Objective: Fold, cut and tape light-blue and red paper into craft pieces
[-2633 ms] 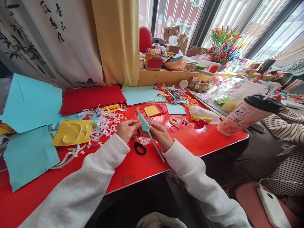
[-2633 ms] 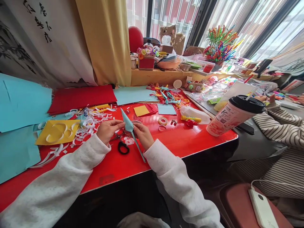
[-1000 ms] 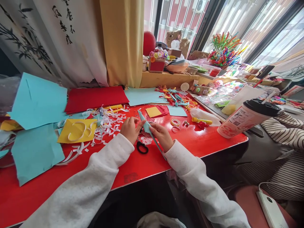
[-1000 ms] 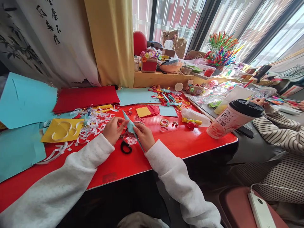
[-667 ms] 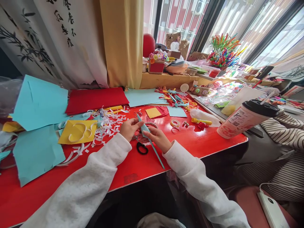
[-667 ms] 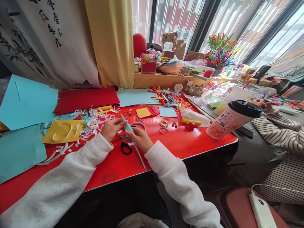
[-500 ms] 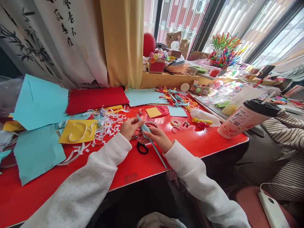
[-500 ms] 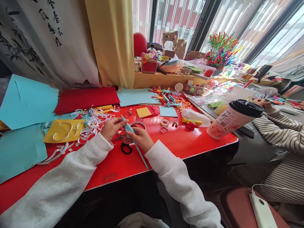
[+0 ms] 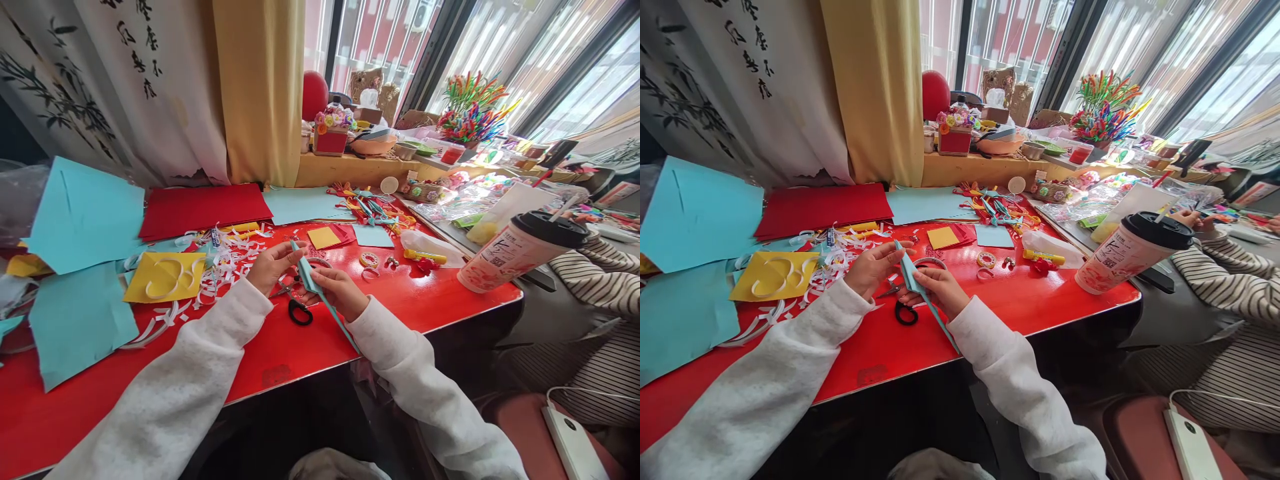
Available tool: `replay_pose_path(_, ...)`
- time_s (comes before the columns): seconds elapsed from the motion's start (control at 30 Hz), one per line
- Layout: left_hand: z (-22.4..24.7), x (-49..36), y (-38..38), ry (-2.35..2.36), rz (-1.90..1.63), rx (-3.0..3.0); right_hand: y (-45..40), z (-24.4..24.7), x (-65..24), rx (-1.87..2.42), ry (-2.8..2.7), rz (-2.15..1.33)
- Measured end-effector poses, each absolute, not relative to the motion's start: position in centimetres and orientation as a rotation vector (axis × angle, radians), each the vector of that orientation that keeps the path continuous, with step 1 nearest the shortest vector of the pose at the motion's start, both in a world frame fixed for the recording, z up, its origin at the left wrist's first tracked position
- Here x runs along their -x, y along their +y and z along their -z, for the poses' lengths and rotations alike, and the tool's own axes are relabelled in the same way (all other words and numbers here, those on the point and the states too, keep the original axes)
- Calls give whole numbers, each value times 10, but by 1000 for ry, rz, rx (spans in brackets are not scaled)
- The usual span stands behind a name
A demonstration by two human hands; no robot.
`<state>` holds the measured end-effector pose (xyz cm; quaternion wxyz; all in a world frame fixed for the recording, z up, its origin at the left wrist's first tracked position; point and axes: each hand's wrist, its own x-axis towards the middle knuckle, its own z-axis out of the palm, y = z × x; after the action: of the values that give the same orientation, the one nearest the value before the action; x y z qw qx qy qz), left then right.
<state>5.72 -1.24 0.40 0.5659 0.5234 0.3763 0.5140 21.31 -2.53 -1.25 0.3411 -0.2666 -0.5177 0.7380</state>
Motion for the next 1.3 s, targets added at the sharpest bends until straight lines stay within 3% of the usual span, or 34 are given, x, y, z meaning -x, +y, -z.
replay_pose_path(0.13,-13,-57,-17,812,-1177,-1297,-26,10,-213,654,-1331,-2023)
replay_pose_path(0.37,-5,-55,-10,1075,-1277,-1381,-31,6,-205,775,-1373,-1795)
replay_pose_path(0.63,-7,-61,-16,1173,-1109,-1416,-28,11,-210,796,-1434,-1634)
replay_pose_path(1.3,3,-51,-9,1115,-1223,-1235,-30,8,-210,870,-1495,-1795)
